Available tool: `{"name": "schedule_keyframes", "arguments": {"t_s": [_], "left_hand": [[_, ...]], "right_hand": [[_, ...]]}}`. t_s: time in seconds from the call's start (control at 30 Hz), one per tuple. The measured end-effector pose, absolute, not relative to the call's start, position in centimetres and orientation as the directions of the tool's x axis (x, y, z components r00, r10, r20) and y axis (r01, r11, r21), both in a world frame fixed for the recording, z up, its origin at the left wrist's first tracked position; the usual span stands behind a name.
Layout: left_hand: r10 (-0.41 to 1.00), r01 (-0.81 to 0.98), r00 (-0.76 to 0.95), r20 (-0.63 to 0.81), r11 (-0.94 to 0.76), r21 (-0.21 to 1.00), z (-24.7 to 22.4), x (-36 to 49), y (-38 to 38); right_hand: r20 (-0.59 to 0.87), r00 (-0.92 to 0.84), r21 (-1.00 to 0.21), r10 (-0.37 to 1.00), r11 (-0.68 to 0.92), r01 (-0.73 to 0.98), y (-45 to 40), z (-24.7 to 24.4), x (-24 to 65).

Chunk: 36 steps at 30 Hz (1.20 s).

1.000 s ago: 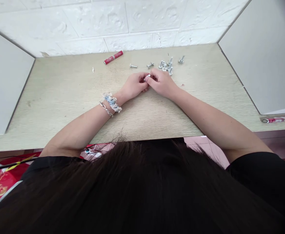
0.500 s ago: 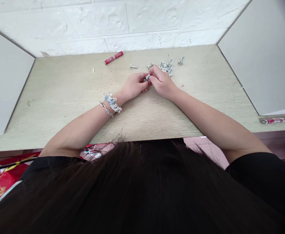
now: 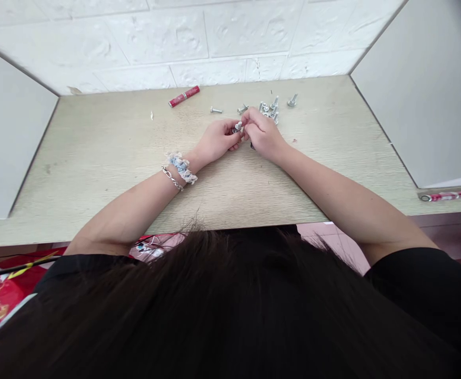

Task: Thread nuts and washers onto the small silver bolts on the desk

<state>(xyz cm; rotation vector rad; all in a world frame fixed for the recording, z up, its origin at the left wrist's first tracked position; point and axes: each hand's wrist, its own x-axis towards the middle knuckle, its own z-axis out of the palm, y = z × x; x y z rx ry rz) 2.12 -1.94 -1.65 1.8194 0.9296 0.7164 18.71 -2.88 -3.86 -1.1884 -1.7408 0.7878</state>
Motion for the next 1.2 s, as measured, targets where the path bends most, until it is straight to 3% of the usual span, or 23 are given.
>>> {"name": "schedule_keyframes", "arguments": {"t_s": [0.33, 0.9, 1.2], "left_hand": [[0.845, 0.295, 0.530, 0.076, -0.267, 0.917, -1.87, 2.13, -1.82], [0.847, 0.295, 0.527, 0.071, -0.260, 0.919, -1.87, 2.10, -1.86], [0.861, 0.297, 0.507, 0.034, -0.212, 0.931, -1.60, 2.10, -1.98]], "right_hand": [[0.242, -0.117, -0.912, 0.963, 0.267, 0.312, -3.28, -3.31, 18.38], [0.188, -0.109, -0.918, 0.976, 0.215, 0.334, -3.23, -2.88, 18.28], [0.231, -0.096, -0.903, 0.968, 0.250, 0.348, -3.07, -3.24, 18.40]]}}
